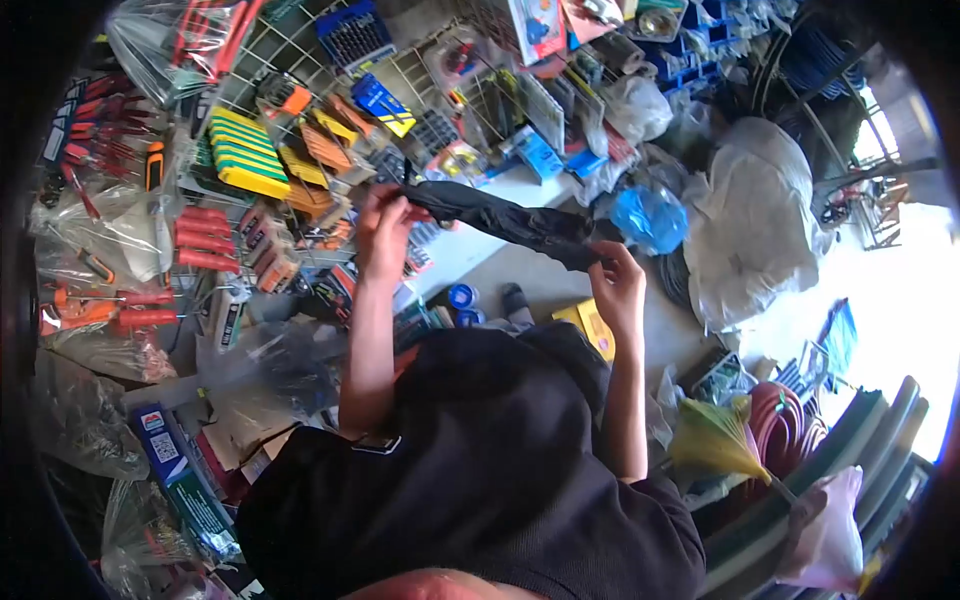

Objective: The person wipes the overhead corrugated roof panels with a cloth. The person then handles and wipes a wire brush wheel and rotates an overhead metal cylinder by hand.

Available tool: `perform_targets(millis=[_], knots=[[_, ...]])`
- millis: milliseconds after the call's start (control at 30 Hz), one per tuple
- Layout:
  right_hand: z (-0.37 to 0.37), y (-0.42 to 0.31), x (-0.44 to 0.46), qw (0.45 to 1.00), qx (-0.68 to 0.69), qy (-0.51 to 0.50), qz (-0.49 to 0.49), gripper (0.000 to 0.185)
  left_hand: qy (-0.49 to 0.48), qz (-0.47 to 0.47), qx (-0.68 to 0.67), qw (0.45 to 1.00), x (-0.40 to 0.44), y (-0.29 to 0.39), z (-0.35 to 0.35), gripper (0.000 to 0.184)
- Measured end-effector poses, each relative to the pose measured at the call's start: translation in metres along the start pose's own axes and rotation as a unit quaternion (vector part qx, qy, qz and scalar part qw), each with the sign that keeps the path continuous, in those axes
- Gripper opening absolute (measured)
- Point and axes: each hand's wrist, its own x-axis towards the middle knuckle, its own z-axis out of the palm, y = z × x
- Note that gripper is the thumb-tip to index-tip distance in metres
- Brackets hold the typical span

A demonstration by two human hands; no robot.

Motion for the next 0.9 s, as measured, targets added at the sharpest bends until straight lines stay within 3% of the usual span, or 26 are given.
perform_targets(millis=[67,133,200,233,333,367,400,433,500,533,567,600,667,733,767,800,900], knots=[[-0.024,0.007,-0.008,1.0,-0.008,0.005,-0.002,0.028,-0.03,0.039,0.132,0.99,-0.01,0.009,0.005,0.015],[-0.034,0.001,-0.012,0.999,-0.02,0.026,0.0,0.021,-0.038,0.041,0.117,0.992,-0.016,0.014,0.008,0.015],[-0.046,0.003,-0.012,0.997,-0.059,0.042,-0.008,0.016,-0.018,0.112,0.237,0.965,-0.02,0.018,0.008,0.016],[-0.05,0.002,-0.012,0.997,-0.059,0.039,-0.009,0.016,-0.023,0.203,0.351,0.914,-0.018,0.016,0.002,0.018],[-0.056,0.004,-0.01,0.996,-0.076,0.029,0.041,0.014,-0.051,0.202,0.368,0.906,-0.009,-0.034,-0.033,0.017],[-0.051,0.007,-0.008,0.992,-0.115,0.022,0.049,0.016,0.001,0.021,0.393,0.919,-0.017,-0.052,-0.038,0.018],[-0.044,0.006,-0.006,0.987,-0.152,0.017,0.056,0.017,-0.007,0.022,0.391,0.92,-0.022,-0.08,-0.039,0.019],[-0.034,-0.007,-0.006,0.982,-0.173,0.001,0.073,0.018,-0.038,-0.074,0.355,0.931,-0.029,-0.098,-0.035,0.018],[-0.011,0.019,-0.002,0.993,-0.091,-0.061,0.048,0.018,-0.084,-0.117,0.337,0.931,-0.049,-0.14,-0.018,0.021],[0.002,0.016,-0.003,0.991,-0.054,-0.111,0.054,0.019,-0.084,-0.205,0.302,0.927,-0.062,-0.136,0.005,0.02],[0.016,0.008,-0.008,0.989,-0.052,-0.13,0.041,0.023,-0.084,-0.307,0.143,0.937,-0.074,-0.143,0.018,0.019],[0.028,0.017,-0.011,0.985,-0.055,-0.161,0.018,0.026,-0.133,-0.315,0.02,0.94,-0.086,-0.142,0.031,0.019],[0.032,-0.015,-0.017,0.96,-0.138,-0.242,0.027,0.03,-0.144,-0.345,0.039,0.927,-0.091,-0.128,0.044,0.018],[0.023,-0.002,-0.015,0.949,-0.004,-0.315,0.006,0.043,-0.165,-0.258,0.102,0.946,-0.091,-0.114,0.049,0.022],[0.015,-0.015,-0.015,0.924,0.088,-0.365,0.069,0.052,-0.167,-0.278,0.08,0.943,-0.087,-0.105,0.05,0.026],[0.005,-0.037,-0.011,0.893,0.118,-0.423,0.097,0.051,-0.192,-0.211,0.164,0.944,-0.08,-0.133,0.022,0.025],[-0.005,-0.057,-0.013,0.887,0.178,-0.409,0.123,0.051,-0.219,-0.212,0.127,0.944,-0.067,-0.114,0.025,0.024]])
